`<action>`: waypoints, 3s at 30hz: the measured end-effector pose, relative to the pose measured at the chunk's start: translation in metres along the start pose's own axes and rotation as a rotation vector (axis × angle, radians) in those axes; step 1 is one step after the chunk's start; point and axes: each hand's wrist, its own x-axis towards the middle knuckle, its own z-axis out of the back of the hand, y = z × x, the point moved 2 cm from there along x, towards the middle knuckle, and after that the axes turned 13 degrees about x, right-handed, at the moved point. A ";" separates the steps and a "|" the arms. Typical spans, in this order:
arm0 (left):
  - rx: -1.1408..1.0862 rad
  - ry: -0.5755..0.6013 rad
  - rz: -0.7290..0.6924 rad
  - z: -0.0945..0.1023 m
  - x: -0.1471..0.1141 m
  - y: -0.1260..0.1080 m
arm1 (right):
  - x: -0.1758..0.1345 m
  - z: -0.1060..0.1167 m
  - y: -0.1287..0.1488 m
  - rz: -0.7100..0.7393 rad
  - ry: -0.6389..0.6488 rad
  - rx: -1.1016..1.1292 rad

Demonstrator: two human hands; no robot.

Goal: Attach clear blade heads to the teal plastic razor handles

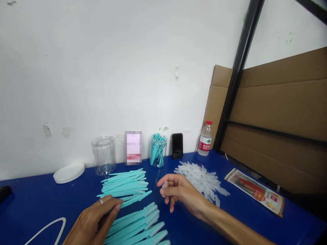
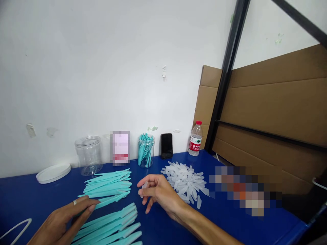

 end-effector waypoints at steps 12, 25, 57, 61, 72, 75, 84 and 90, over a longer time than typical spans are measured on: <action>-0.039 0.052 0.073 -0.007 -0.006 0.007 | -0.006 -0.004 0.005 -0.015 0.032 -0.104; -0.069 0.048 0.049 -0.004 -0.011 -0.001 | -0.007 -0.006 0.002 -0.062 0.028 -0.131; 0.005 0.005 -0.061 0.008 -0.010 -0.030 | -0.017 -0.018 0.000 -0.045 0.100 -0.212; 0.048 -0.043 -0.153 0.009 -0.012 -0.042 | -0.020 -0.021 -0.005 -0.047 0.089 -0.252; 0.039 0.084 -0.141 0.015 -0.008 -0.039 | -0.025 -0.022 0.004 0.139 0.082 -0.392; -0.024 0.130 -0.124 0.016 -0.004 -0.035 | -0.027 -0.020 0.007 0.321 0.106 -0.717; 0.156 0.310 -0.310 0.022 -0.007 -0.046 | -0.036 -0.016 0.010 0.247 0.252 -0.999; 0.090 0.319 -0.221 0.022 -0.006 -0.037 | -0.035 -0.016 0.006 0.207 0.205 -0.849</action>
